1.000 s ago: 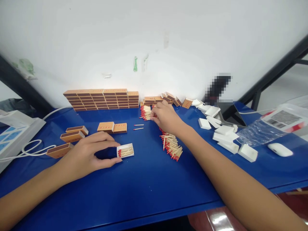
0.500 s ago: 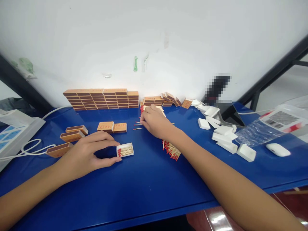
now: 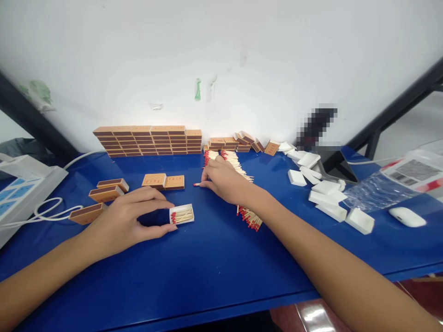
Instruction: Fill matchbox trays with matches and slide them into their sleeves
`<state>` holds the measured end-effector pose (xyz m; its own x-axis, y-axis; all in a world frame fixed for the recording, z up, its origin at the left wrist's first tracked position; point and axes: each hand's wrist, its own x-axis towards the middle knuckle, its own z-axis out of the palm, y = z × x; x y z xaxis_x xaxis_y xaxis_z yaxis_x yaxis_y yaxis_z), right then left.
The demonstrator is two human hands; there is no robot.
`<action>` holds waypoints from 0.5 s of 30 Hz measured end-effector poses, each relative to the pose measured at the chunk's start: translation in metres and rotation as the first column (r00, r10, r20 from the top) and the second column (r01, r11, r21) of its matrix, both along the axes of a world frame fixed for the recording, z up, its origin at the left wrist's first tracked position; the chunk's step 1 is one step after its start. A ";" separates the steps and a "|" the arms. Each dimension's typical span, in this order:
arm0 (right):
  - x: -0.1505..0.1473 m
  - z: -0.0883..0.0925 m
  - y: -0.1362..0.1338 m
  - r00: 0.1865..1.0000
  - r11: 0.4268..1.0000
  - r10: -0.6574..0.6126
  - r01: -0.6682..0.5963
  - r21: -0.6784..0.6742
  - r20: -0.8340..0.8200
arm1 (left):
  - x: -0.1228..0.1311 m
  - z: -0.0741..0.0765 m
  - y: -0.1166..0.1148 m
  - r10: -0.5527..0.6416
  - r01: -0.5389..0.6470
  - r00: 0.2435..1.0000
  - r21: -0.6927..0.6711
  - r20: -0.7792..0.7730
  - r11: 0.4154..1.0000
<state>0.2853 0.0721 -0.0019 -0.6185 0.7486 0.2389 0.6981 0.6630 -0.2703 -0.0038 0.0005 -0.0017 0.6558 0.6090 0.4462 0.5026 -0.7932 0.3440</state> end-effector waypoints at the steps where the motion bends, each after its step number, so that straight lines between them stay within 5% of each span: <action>1: -0.001 0.000 -0.001 1.000 1.000 -0.007 0.007 0.001 0.002 | 0.000 0.000 0.000 -0.001 0.001 1.000 -0.001 0.001 1.000; 15: -0.034 0.023 -0.058 0.992 0.991 0.125 -0.124 0.050 -0.030 | 0.001 0.000 0.003 0.058 -0.058 0.998 0.009 0.004 0.998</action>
<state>0.2510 0.0142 0.0214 -0.6973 0.6533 0.2949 0.6004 0.7571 -0.2575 -0.0030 0.0035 -0.0017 0.6181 0.6416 0.4541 0.5466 -0.7660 0.3383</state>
